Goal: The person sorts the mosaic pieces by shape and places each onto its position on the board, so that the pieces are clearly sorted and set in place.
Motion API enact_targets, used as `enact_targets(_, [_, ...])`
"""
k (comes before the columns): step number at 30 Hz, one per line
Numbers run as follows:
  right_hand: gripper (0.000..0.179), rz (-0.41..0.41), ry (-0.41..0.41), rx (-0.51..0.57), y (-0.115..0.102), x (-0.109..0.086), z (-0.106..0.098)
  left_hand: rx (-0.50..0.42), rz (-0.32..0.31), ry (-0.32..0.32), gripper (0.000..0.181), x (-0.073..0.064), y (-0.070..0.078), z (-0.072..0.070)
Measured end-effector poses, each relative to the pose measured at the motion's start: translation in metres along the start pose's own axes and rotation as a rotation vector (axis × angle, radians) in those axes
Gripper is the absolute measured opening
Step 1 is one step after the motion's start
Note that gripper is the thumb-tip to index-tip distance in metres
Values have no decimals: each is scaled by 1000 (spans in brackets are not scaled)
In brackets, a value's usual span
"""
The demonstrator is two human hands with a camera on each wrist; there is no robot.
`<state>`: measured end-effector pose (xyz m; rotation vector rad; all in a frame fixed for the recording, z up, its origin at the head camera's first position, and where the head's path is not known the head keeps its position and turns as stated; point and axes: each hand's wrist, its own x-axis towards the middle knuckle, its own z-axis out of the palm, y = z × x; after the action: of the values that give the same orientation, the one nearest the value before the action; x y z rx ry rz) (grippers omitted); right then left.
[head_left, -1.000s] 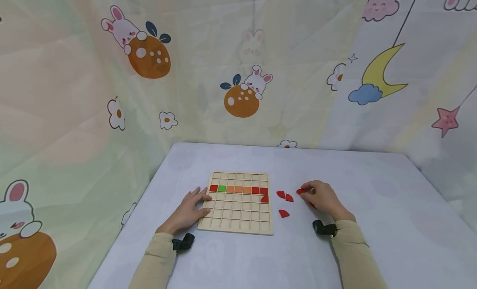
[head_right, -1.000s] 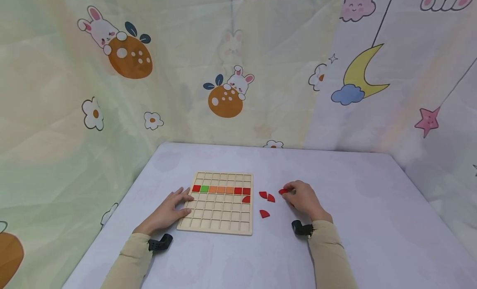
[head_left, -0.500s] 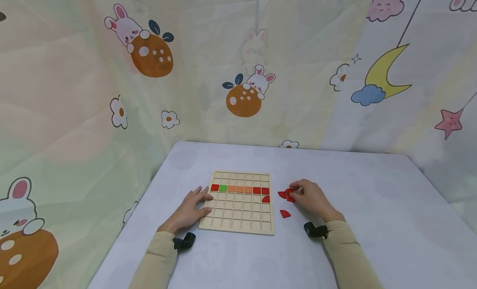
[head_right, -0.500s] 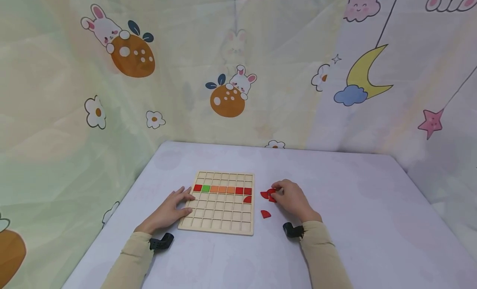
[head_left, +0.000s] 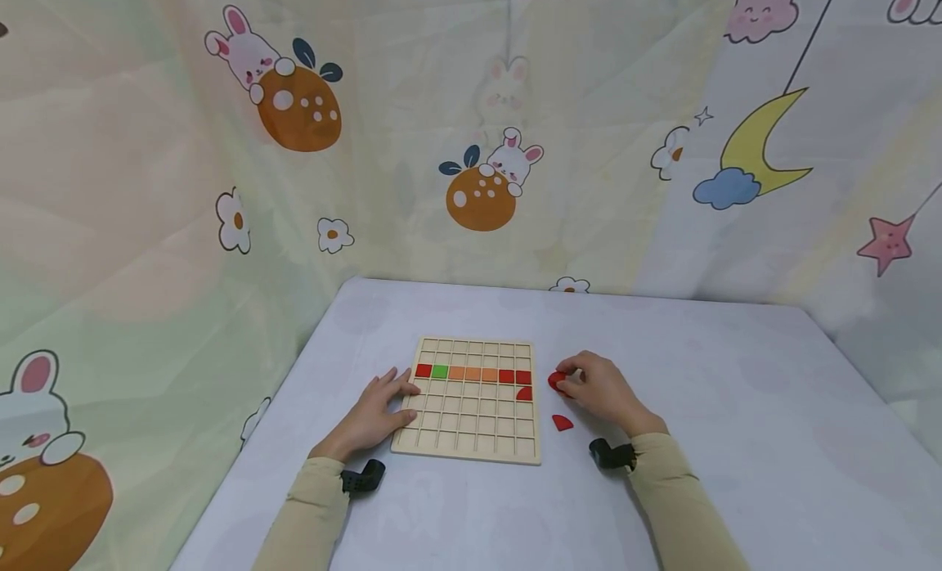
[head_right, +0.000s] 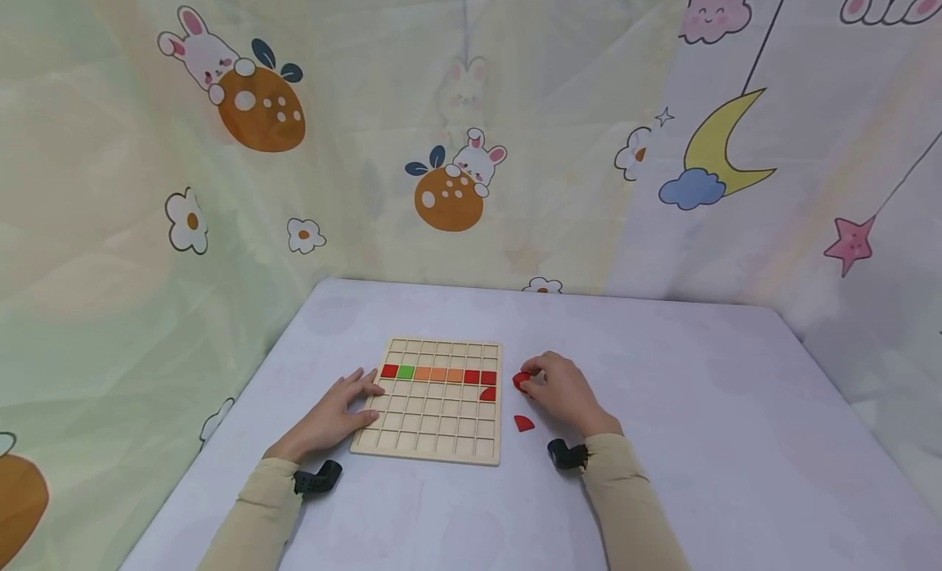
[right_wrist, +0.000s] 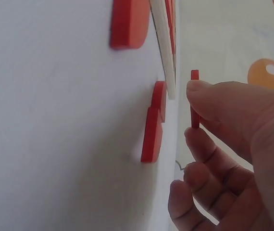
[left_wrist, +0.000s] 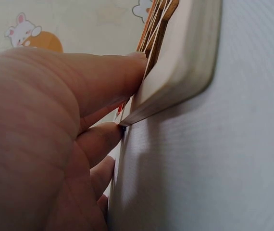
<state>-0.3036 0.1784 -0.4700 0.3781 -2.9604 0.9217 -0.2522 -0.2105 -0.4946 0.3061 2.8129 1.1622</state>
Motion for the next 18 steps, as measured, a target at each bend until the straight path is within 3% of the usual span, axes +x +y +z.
enact_targets(18, [25, -44, -42, 23, -32, 16, 9, 7, 6, 3, 32, 1, -2, 1])
